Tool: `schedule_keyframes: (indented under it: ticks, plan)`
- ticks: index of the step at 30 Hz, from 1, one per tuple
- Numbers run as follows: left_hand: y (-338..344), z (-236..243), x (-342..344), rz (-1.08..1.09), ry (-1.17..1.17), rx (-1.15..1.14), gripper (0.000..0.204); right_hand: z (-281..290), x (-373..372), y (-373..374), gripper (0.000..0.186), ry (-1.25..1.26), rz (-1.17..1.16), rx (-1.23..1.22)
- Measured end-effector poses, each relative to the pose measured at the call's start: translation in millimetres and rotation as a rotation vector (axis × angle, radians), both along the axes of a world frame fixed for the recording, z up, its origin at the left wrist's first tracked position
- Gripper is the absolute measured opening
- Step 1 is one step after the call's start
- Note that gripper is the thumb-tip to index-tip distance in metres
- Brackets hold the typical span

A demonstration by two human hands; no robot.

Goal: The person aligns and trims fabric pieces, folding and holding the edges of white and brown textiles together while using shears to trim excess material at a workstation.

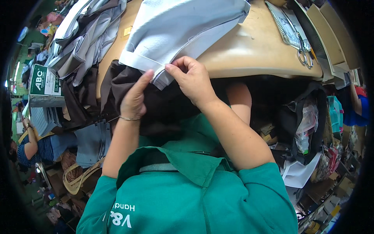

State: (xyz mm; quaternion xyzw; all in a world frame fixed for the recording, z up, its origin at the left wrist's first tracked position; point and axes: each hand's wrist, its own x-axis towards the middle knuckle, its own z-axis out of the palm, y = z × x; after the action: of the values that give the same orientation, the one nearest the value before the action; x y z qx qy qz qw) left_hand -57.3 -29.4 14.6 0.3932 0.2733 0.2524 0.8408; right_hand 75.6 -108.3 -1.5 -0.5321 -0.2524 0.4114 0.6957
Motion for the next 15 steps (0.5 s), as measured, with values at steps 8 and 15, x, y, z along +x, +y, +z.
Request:
schedule_keyframes:
  ticks: [8, 15]
  plan:
    - [-35, -11, 11, 0.057, -0.077, -0.066, 0.030, 4, -8, -32, 0.015, 0.112, -0.014, 0.054]
    - [-39, 0, 19, 0.064, -0.026, 0.029, 0.026, 9, -12, -49, 0.019, 0.104, 0.020, 0.036]
